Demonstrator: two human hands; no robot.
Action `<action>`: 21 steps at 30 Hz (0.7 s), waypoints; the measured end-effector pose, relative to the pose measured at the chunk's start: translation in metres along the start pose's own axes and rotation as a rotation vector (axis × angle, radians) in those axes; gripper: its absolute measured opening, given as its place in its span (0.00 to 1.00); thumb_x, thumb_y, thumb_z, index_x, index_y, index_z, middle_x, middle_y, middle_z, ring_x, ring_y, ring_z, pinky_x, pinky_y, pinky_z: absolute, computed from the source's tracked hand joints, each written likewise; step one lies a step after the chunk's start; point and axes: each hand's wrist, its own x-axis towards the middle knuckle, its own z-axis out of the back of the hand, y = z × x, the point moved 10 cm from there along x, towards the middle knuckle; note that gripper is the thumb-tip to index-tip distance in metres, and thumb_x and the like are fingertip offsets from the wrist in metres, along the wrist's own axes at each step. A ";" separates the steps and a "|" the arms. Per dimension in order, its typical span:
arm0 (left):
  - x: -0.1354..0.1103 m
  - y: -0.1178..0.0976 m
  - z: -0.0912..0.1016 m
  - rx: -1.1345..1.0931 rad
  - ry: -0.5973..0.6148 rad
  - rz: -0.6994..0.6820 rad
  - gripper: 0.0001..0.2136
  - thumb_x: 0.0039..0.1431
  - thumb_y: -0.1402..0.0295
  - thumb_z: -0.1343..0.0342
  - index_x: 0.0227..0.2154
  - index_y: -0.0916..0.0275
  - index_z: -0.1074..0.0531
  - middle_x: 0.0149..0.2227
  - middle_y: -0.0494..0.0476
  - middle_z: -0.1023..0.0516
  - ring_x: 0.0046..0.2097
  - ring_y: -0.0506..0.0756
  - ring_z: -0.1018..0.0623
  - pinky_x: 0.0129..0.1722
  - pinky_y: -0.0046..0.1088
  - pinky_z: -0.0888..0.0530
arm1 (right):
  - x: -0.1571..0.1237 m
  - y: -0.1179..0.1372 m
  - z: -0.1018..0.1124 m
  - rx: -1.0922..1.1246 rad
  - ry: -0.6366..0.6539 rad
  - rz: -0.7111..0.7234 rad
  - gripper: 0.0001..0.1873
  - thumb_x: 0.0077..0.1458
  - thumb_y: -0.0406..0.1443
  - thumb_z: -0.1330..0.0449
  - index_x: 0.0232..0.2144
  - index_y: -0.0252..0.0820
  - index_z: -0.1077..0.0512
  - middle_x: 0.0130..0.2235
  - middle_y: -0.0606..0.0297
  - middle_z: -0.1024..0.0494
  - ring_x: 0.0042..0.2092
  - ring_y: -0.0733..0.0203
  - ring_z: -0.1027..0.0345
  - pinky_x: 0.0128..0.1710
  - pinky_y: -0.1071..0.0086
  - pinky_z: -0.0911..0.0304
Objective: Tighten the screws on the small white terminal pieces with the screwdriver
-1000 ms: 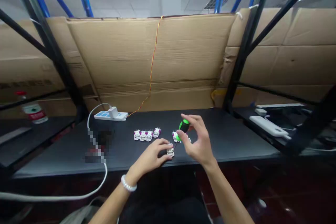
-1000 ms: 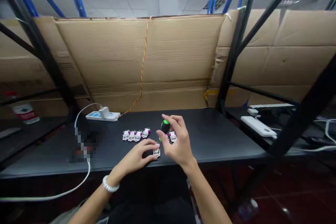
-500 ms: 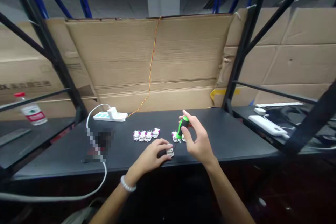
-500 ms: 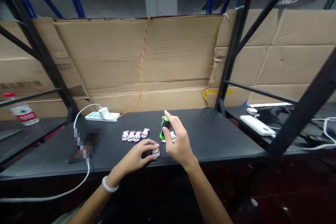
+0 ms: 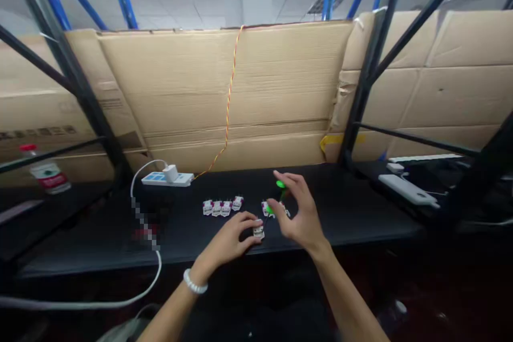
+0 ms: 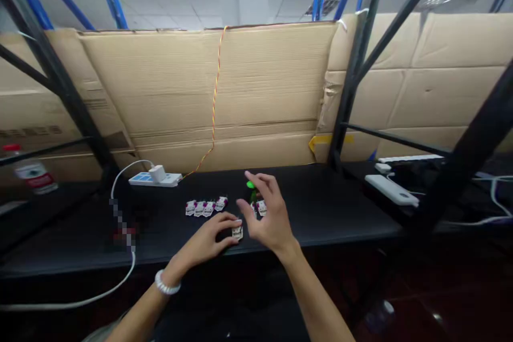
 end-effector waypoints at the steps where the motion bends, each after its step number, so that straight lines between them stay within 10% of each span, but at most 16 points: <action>1: 0.000 0.000 0.000 0.000 0.001 0.002 0.16 0.66 0.64 0.34 0.55 0.55 0.20 0.56 0.59 0.22 0.57 0.60 0.21 0.63 0.40 0.25 | 0.000 0.000 0.001 -0.014 -0.023 0.006 0.28 0.63 0.38 0.34 0.64 0.52 0.29 0.53 0.57 0.26 0.46 0.55 0.26 0.46 0.60 0.24; 8: 0.000 0.002 -0.001 -0.004 0.009 0.001 0.16 0.67 0.63 0.35 0.56 0.55 0.21 0.56 0.60 0.22 0.58 0.60 0.22 0.63 0.42 0.26 | -0.001 -0.002 -0.010 0.090 0.047 -0.009 0.31 0.71 0.33 0.47 0.73 0.52 0.42 0.57 0.55 0.24 0.52 0.53 0.24 0.53 0.56 0.25; 14: 0.000 0.002 0.000 -0.008 -0.001 -0.002 0.15 0.68 0.61 0.36 0.56 0.54 0.21 0.57 0.59 0.22 0.58 0.60 0.22 0.63 0.42 0.26 | 0.000 0.000 0.001 -0.021 -0.058 0.002 0.28 0.65 0.37 0.36 0.65 0.51 0.30 0.48 0.58 0.26 0.42 0.56 0.27 0.46 0.58 0.24; 21: -0.001 0.002 -0.001 0.002 0.001 -0.001 0.16 0.68 0.61 0.36 0.56 0.55 0.21 0.57 0.60 0.22 0.58 0.61 0.22 0.63 0.43 0.26 | -0.001 0.003 -0.006 0.024 -0.003 0.032 0.32 0.68 0.34 0.42 0.72 0.51 0.39 0.56 0.54 0.25 0.56 0.50 0.27 0.57 0.54 0.27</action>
